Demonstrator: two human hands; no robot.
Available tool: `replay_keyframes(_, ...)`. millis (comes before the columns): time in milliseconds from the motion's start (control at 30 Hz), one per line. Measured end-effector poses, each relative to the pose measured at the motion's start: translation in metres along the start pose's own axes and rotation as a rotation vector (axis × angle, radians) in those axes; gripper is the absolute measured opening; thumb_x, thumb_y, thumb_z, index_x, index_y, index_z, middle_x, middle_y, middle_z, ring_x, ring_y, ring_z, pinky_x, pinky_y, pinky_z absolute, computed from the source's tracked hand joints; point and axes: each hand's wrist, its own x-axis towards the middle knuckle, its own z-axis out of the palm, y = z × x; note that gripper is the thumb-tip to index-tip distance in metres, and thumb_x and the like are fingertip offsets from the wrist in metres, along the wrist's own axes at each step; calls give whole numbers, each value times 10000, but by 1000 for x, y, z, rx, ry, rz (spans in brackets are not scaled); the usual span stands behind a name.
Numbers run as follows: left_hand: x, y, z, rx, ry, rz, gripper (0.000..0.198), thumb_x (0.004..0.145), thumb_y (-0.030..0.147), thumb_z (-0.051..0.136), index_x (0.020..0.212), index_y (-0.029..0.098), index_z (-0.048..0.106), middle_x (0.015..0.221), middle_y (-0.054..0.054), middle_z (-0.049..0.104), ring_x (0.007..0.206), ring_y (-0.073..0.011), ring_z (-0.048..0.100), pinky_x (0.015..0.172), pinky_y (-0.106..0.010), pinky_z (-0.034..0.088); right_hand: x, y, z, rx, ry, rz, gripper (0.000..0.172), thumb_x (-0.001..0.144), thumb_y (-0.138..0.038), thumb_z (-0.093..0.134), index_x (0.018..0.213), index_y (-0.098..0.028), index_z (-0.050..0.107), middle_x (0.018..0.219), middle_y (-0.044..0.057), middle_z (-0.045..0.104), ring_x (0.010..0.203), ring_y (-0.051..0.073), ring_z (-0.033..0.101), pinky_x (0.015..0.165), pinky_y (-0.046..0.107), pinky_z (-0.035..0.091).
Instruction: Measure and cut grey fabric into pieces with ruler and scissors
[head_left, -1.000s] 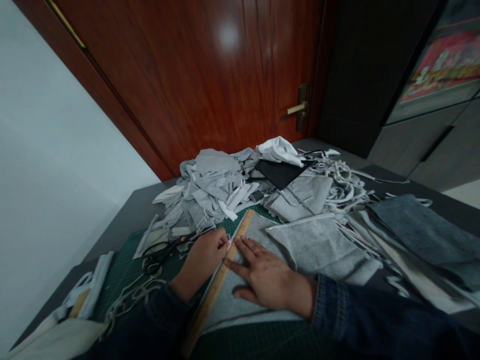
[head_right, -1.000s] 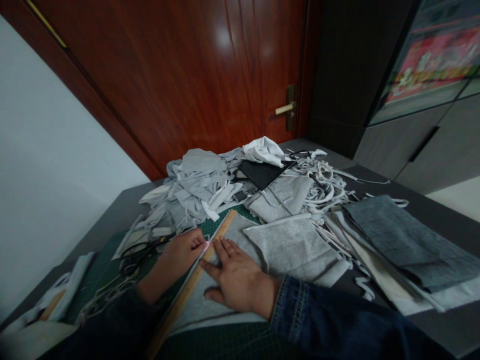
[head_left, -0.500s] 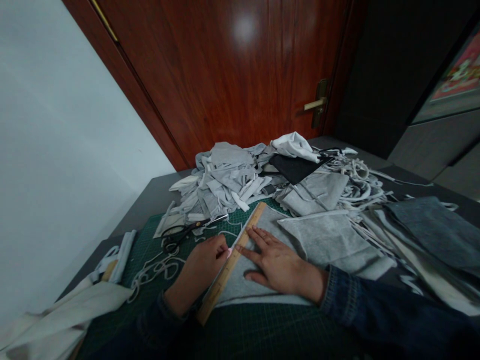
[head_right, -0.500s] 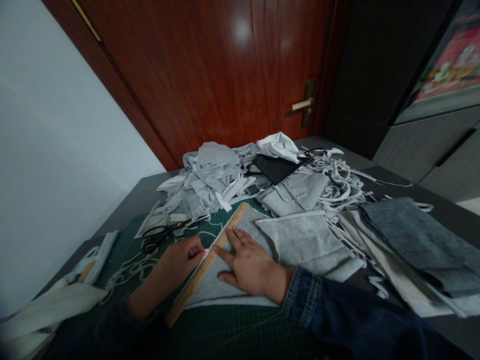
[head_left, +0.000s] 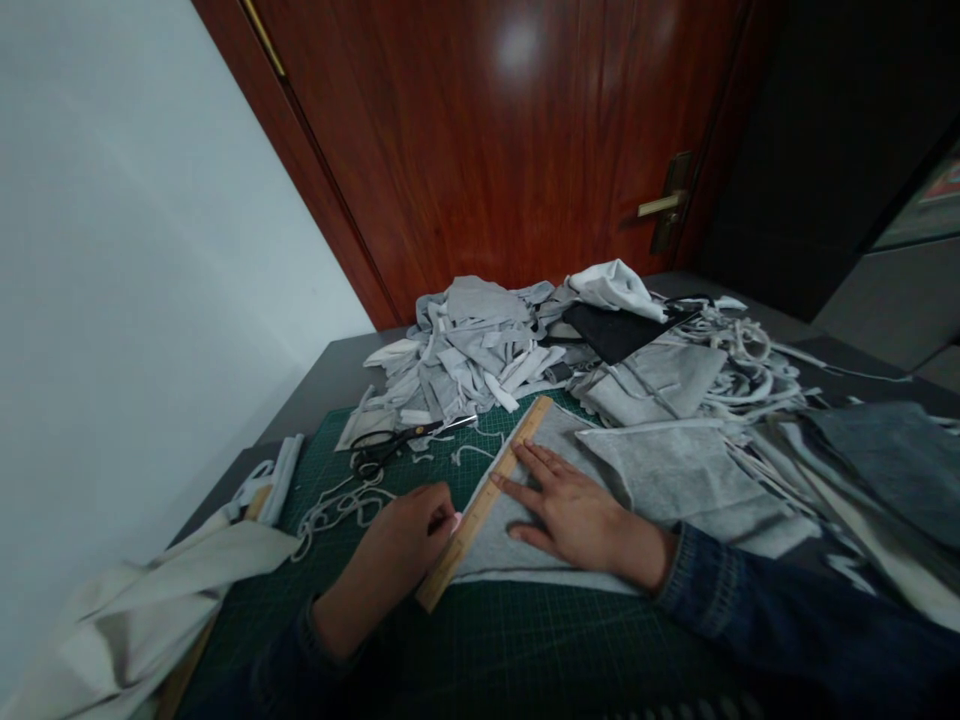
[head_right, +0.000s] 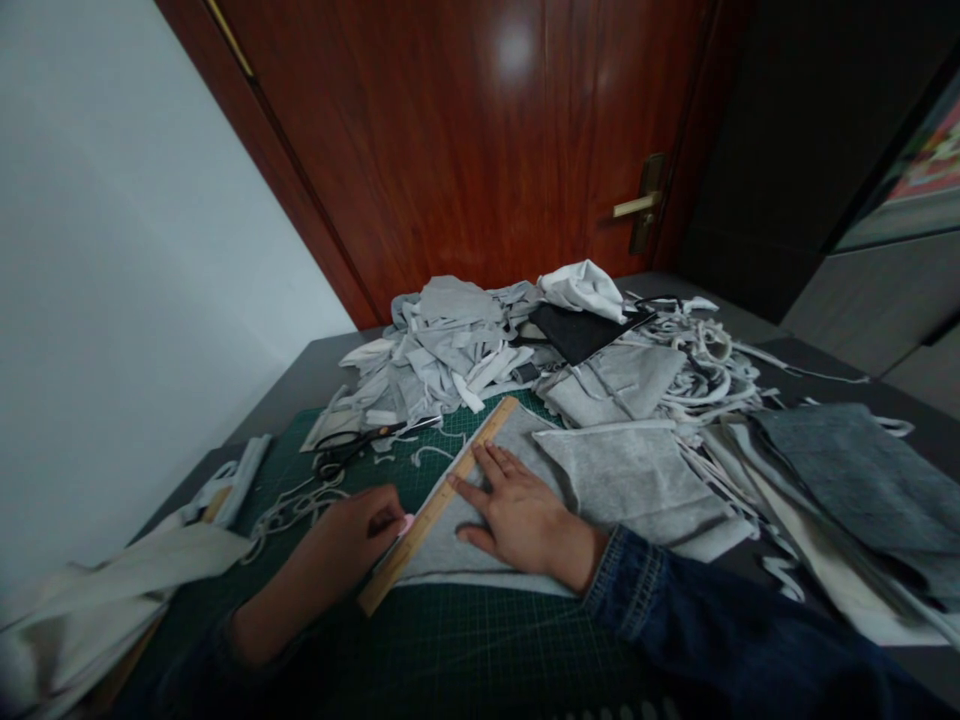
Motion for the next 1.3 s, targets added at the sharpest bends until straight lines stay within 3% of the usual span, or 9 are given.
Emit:
replay_keyframes(400, -33, -20, -1, -20, -40, -29, 112, 919, 292, 569, 830, 237, 610, 887, -12, 705, 828, -191, 652, 709, -280, 391, 0, 3, 4, -11, 6, -10, 701, 989, -514, 623, 1604, -266, 393, 1736, 150, 80, 1568, 407, 168, 1257, 572, 212)
replay_keyframes(733, -47, -23, -1, -21, -55, -51, 151, 916, 309, 552, 794, 234, 600, 858, -15, 703, 783, -193, 641, 675, -289, 381, 0, 2, 3, -22, -16, -5, 710, 997, -526, 604, 1615, -267, 368, 1734, 161, 83, 1568, 413, 159, 1260, 559, 205)
replay_keyframes(833, -40, -37, -11, -97, -57, -47, 152, 891, 355, 584, 815, 239, 645, 830, -3, 723, 756, -192, 653, 669, -287, 402, -1, 3, 6, -16, -6, -6, 699, 998, -523, 603, 1611, -276, 376, 1735, 153, 73, 1568, 411, 161, 1258, 568, 208)
replay_keyframes(933, -16, -52, -24, -158, 54, -68, 157, 870, 367, 592, 846, 238, 679, 838, -9, 746, 782, -206, 676, 704, -296, 444, -2, 4, 8, -16, 2, -8, 688, 999, -508, 604, 1606, -269, 388, 1735, 146, 75, 1571, 407, 156, 1254, 580, 218)
replay_keyframes(1000, 0, -57, -29, -132, 66, -58, 141, 857, 312, 579, 836, 236, 695, 849, -22, 748, 819, -216, 683, 754, -311, 464, -2, 3, 9, -14, 17, -12, 682, 1000, -502, 603, 1605, -272, 390, 1735, 143, 83, 1572, 403, 157, 1252, 582, 223)
replay_keyframes(1133, 8, -40, -20, 15, 119, 36, 153, 883, 323, 581, 907, 219, 691, 1063, -85, 714, 1022, -249, 657, 910, -355, 461, -1, 1, 6, -14, 10, -7, 702, 993, -504, 614, 1611, -276, 374, 1731, 159, 110, 1569, 405, 165, 1251, 575, 226)
replay_keyframes(1233, -4, -10, -1, 126, -14, -3, 165, 880, 367, 620, 964, 227, 638, 1040, -69, 693, 940, -250, 666, 820, -353, 484, 0, -1, 3, -6, 4, -5, 728, 977, -522, 633, 1611, -274, 374, 1729, 171, 109, 1567, 407, 165, 1254, 563, 222)
replay_keyframes(1300, -12, 8, 10, 216, -67, -25, 174, 901, 319, 595, 1040, 218, 623, 1103, -92, 691, 1044, -277, 664, 908, -382, 485, 1, -1, 2, -1, 16, -8, 730, 974, -531, 631, 1609, -277, 377, 1730, 169, 101, 1569, 404, 156, 1255, 557, 219)
